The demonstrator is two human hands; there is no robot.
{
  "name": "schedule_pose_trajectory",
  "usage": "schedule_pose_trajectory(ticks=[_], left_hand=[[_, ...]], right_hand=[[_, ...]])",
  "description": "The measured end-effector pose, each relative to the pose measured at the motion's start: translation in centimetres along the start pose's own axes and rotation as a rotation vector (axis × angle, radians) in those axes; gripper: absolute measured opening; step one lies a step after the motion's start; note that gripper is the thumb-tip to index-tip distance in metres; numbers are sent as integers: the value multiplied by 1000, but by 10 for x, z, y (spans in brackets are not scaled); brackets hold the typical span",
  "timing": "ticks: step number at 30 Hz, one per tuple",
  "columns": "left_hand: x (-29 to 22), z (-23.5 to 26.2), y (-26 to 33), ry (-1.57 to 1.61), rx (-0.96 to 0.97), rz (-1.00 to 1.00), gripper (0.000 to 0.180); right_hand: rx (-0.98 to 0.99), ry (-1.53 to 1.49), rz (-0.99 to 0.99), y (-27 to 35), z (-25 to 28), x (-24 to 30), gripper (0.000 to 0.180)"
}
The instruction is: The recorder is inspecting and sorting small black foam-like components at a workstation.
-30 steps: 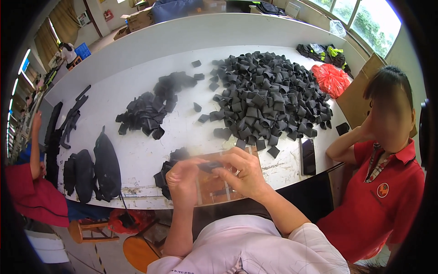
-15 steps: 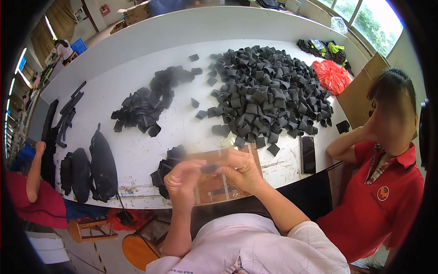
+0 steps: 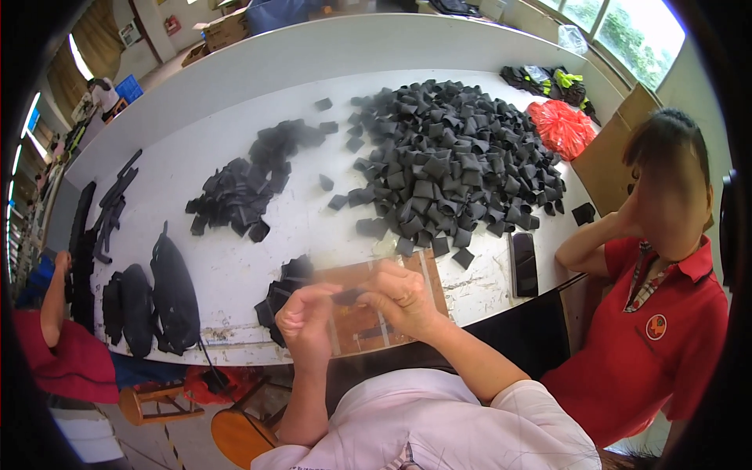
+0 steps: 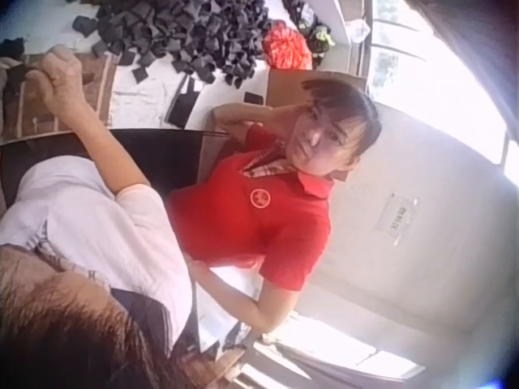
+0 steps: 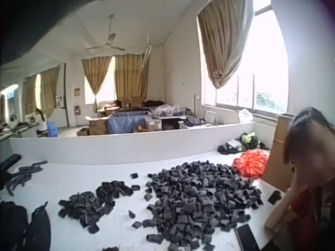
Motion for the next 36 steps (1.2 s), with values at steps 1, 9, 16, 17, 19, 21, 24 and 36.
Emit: schedule_pose_trajectory(ticks=[1, 9, 16, 17, 19, 21, 24, 36], left_hand=[[-2, -1, 0, -63, -16, 12, 8], [-36, -34, -8, -596, 138, -337, 5], [-29, -23, -4, -480, 110, -305, 5], [-29, -21, -3, -468, 99, -315, 3], [-26, -23, -2, -468, 58, -325, 6], [-14, -13, 1, -536, -3, -344, 8], [28, 32, 14, -431, -182, -74, 15], [42, 95, 11, -1217, -224, -236, 31]], right_hand=[[-25, -31, 40, 1, 1, 1, 16], [-83, 27, 80, -1, 4, 7, 13], [-92, 73, 131, 4, -5, 10, 13], [-127, 20, 150, 4, -8, 12, 12], [-129, 71, 156, 3, -4, 13, 12], [-68, 105, 159, -3, 3, 16, 11], [-166, -480, -233, -21, 31, -16, 7], [-180, -74, -748, 112, -29, -135, 22]])
Point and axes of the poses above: each hand's wrist, its own y-axis away from the middle knuckle, its own z-axis out of the back of the hand, x = y × z, the point moved 8 cm from there along -y, towards the middle knuckle, and after that the axes turned 1 degree about -x, right-handed, at the moved point
